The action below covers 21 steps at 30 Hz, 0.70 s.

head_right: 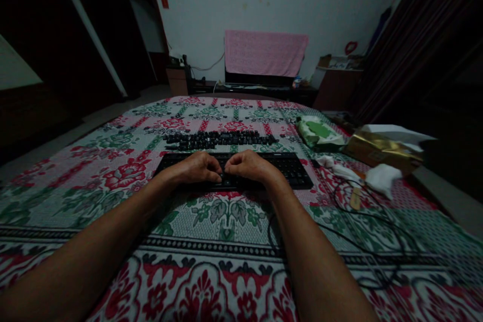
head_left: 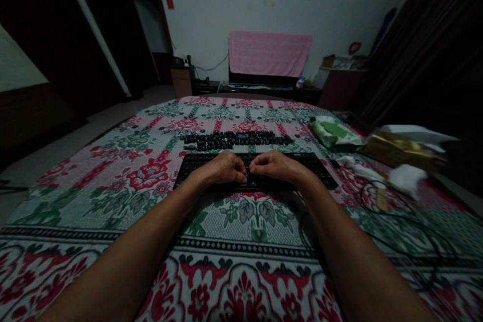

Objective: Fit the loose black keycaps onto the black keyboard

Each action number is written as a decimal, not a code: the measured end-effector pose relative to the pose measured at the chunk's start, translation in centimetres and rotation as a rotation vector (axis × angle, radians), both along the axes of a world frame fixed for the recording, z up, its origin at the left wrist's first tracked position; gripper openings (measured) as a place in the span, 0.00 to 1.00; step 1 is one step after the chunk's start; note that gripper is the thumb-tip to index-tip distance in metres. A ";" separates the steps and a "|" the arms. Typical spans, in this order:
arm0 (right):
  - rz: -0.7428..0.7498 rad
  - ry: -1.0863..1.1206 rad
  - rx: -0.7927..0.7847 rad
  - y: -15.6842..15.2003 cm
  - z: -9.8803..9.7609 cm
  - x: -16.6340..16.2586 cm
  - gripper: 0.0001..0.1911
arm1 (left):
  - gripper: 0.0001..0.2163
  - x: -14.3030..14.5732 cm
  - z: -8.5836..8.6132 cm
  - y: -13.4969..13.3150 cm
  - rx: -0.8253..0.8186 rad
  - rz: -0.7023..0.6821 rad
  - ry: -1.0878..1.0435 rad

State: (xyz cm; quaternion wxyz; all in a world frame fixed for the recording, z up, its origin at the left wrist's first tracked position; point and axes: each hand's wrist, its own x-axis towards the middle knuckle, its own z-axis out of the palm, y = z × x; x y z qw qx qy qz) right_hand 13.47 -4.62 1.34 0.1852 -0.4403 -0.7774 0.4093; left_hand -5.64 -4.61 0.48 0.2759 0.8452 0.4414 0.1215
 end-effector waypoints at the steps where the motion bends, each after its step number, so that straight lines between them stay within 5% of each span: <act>1: 0.006 -0.009 -0.003 -0.1 0.1 -0.1 0.13 | 0.12 0.1 0.0 0.1 -0.033 0.020 -0.009; 10: 0.012 -0.107 0.078 0.1 -0.9 -0.5 0.12 | 0.13 0.6 -0.3 0.7 -0.148 0.118 -0.034; 21: 0.029 -0.112 0.098 0.4 -1.4 -0.5 0.12 | 0.14 0.0 -0.8 0.7 -0.144 0.081 -0.078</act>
